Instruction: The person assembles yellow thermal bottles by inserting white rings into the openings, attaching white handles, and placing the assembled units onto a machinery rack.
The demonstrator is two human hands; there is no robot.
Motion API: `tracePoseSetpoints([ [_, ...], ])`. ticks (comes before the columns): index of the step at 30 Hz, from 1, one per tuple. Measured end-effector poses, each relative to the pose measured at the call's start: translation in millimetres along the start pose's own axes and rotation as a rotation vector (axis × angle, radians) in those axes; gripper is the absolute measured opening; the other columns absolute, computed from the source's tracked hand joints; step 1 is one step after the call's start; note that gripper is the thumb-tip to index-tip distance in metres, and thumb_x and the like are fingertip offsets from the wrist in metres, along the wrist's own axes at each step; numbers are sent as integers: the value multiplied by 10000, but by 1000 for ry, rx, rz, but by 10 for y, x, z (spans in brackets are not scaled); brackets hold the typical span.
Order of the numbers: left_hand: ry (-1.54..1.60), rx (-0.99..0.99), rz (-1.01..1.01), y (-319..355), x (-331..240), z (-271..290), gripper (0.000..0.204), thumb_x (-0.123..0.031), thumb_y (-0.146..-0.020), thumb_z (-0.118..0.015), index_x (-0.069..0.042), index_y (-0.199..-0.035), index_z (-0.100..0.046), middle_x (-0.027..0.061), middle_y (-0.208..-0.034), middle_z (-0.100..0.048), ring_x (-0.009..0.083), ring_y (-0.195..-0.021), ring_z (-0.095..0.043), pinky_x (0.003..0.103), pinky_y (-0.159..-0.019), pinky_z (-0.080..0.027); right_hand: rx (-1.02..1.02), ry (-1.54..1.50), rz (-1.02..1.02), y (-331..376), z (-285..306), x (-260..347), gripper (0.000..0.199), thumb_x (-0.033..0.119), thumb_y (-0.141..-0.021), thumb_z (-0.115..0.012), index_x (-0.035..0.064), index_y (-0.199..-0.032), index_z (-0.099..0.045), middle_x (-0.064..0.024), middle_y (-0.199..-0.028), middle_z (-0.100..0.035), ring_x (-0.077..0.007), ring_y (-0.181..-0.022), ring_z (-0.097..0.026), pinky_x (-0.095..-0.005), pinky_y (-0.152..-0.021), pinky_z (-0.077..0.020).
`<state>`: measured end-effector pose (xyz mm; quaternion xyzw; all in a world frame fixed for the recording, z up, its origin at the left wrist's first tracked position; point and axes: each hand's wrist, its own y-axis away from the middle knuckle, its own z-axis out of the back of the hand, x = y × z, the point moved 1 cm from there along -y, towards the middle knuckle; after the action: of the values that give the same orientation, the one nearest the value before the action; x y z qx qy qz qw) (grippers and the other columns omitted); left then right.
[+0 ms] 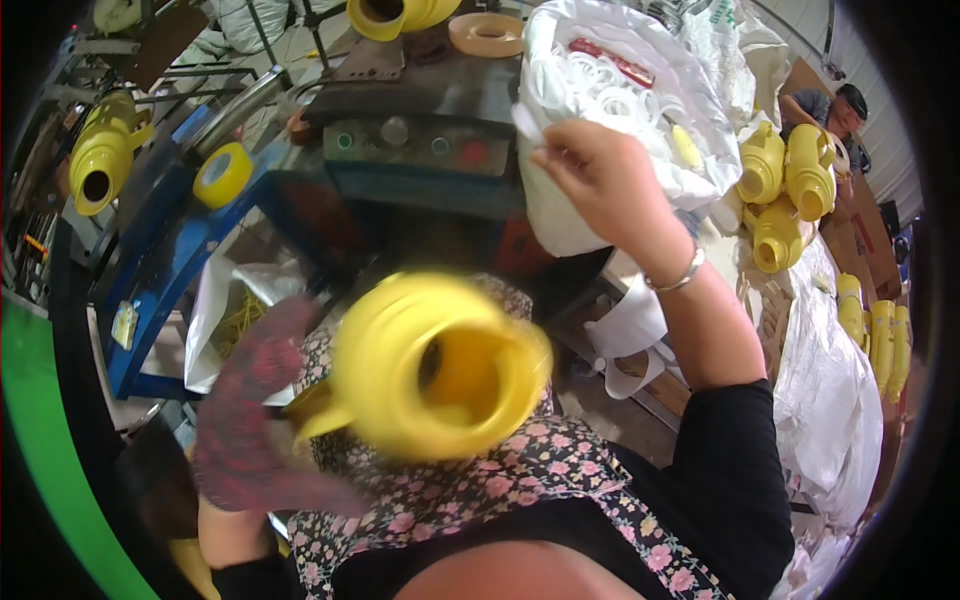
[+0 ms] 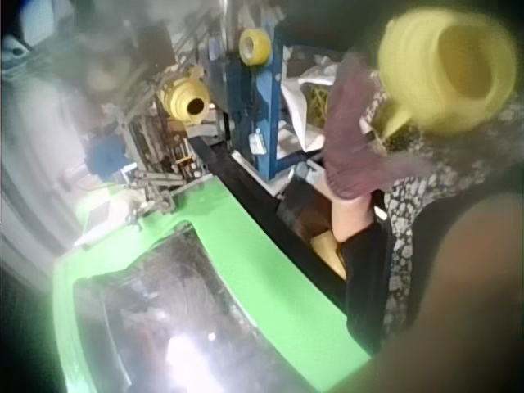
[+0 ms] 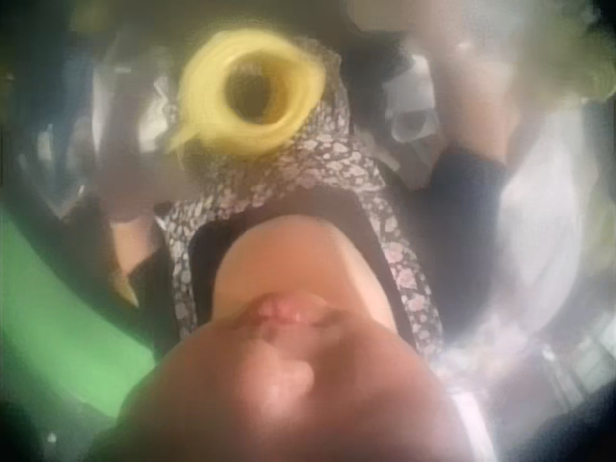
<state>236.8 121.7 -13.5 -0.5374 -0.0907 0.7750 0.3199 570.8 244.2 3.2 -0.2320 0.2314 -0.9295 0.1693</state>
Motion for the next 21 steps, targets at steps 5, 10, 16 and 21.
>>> tracePoseSetpoints([
  [5, -369, 514, -251, -428, -301, -629, 620, -451, -760, -721, -203, -1305, -559, 143, -1216, -560, 356, -1159, -530, 547, -1066, -335, 17, -373, 168, 537, -308, 508, 98, 117, -870, -673, 24, -887, -649, -115, -800, -638, -251, -700, -634, -342, -656, -504],
  [10, -389, 541, -336, -439, -316, -794, 527, -339, -760, -731, -181, -1241, -584, 153, -1262, -544, 361, -1184, -517, 522, -1055, -363, -65, -1871, -1048, 683, -685, 521, 129, 170, -969, -553, 45, -998, -568, -63, -906, -607, -177, -779, -583, -365, -800, -535],
  [16, -232, 237, -368, -481, -280, -390, 494, -331, -654, -847, -141, -1047, -616, 149, -1097, -637, 354, -1048, -612, 499, -961, -456, -99, -1798, -565, 462, -272, 679, 200, 198, -996, -519, 13, -1068, -546, -89, -904, -612, -206, -797, -642, -359, -814, -559],
  [21, -39, 19, 96, -175, -319, -268, 785, -345, -500, -953, -97, -1161, -607, 138, -1099, -660, 322, -1069, -624, 449, -936, -487, 519, -1603, -239, 539, 226, 877, 505, 85, -948, -566, 11, -1407, -367, -131, -879, -649, -188, -695, -670, -299, -601, -586],
])
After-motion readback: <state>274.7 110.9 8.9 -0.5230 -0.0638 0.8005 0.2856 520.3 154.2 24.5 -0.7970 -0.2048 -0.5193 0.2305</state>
